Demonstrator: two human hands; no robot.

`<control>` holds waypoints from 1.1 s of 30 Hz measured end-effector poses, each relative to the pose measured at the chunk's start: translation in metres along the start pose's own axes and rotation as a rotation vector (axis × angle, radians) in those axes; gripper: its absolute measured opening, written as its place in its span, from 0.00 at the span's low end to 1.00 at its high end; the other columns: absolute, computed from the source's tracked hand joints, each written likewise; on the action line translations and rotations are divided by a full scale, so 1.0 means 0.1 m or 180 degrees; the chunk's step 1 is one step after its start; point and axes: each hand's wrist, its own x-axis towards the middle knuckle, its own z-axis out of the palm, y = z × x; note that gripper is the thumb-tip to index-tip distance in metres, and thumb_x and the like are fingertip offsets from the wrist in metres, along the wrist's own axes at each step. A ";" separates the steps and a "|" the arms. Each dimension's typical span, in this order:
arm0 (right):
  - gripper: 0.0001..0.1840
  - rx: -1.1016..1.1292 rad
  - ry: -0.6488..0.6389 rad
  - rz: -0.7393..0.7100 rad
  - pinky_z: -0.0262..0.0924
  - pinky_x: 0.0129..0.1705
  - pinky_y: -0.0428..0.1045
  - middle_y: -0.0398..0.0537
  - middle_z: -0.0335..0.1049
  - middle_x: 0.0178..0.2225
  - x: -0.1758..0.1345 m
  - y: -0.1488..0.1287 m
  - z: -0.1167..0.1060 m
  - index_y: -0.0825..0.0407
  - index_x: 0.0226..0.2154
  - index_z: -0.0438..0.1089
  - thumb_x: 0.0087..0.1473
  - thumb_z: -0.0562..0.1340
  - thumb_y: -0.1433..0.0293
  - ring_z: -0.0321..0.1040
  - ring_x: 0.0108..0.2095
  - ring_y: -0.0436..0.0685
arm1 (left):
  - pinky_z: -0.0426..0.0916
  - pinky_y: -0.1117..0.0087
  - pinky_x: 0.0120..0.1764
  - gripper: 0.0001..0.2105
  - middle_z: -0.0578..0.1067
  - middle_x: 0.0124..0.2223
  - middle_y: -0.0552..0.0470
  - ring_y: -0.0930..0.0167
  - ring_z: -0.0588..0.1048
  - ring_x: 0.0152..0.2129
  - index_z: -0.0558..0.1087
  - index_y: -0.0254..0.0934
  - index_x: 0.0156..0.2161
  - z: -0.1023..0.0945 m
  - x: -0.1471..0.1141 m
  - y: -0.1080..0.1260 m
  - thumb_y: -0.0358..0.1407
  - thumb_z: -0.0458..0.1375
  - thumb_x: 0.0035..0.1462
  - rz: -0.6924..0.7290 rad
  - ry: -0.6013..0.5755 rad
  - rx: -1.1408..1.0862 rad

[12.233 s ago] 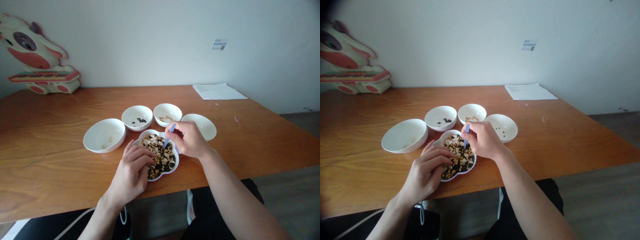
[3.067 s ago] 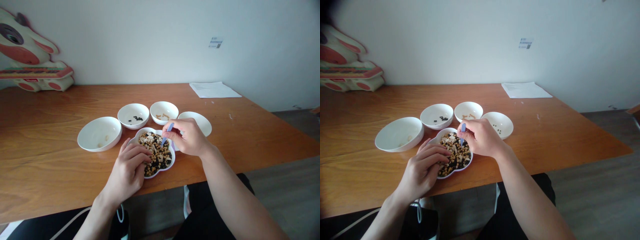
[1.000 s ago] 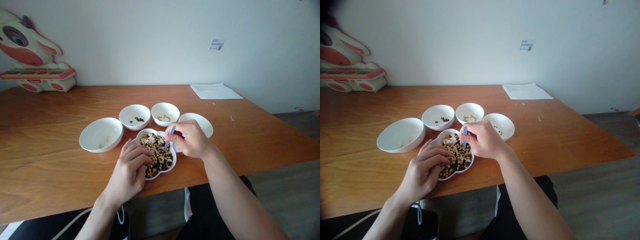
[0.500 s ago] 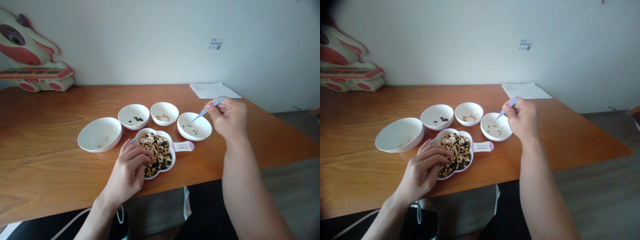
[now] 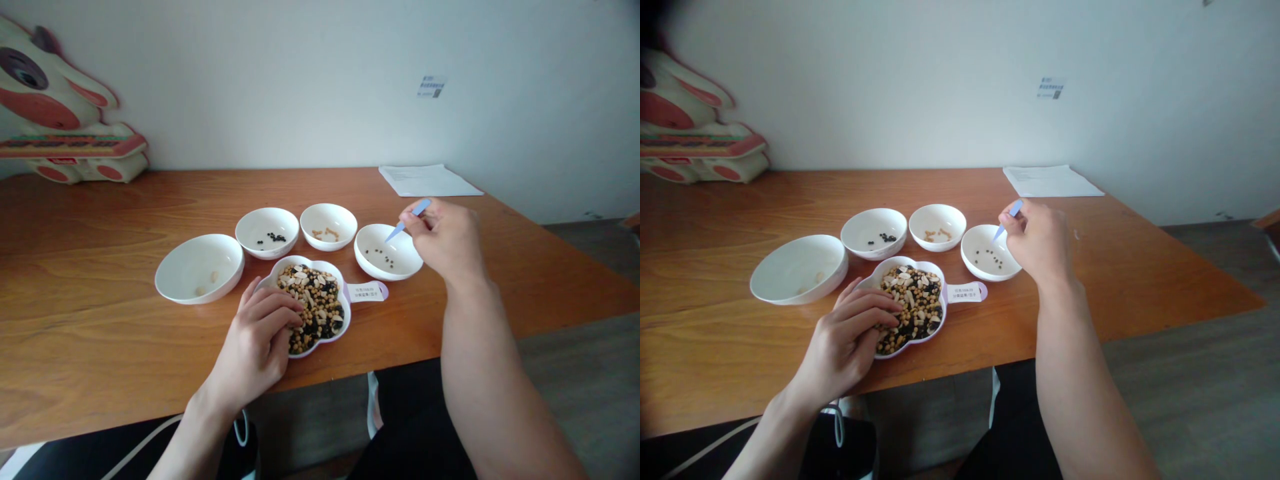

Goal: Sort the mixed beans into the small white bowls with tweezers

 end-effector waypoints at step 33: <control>0.08 0.1542 -0.1464 -0.1211 0.52 0.26 0.42 0.40 0.70 0.22 -0.26 -0.76 0.21 0.56 0.25 0.71 0.55 0.62 0.76 0.59 0.21 0.44 | 0.54 0.47 0.61 0.13 0.78 0.39 0.53 0.67 0.74 0.41 0.74 0.39 0.32 0.00 -0.02 0.00 0.22 0.50 0.57 0.0006 0.0084 -0.0110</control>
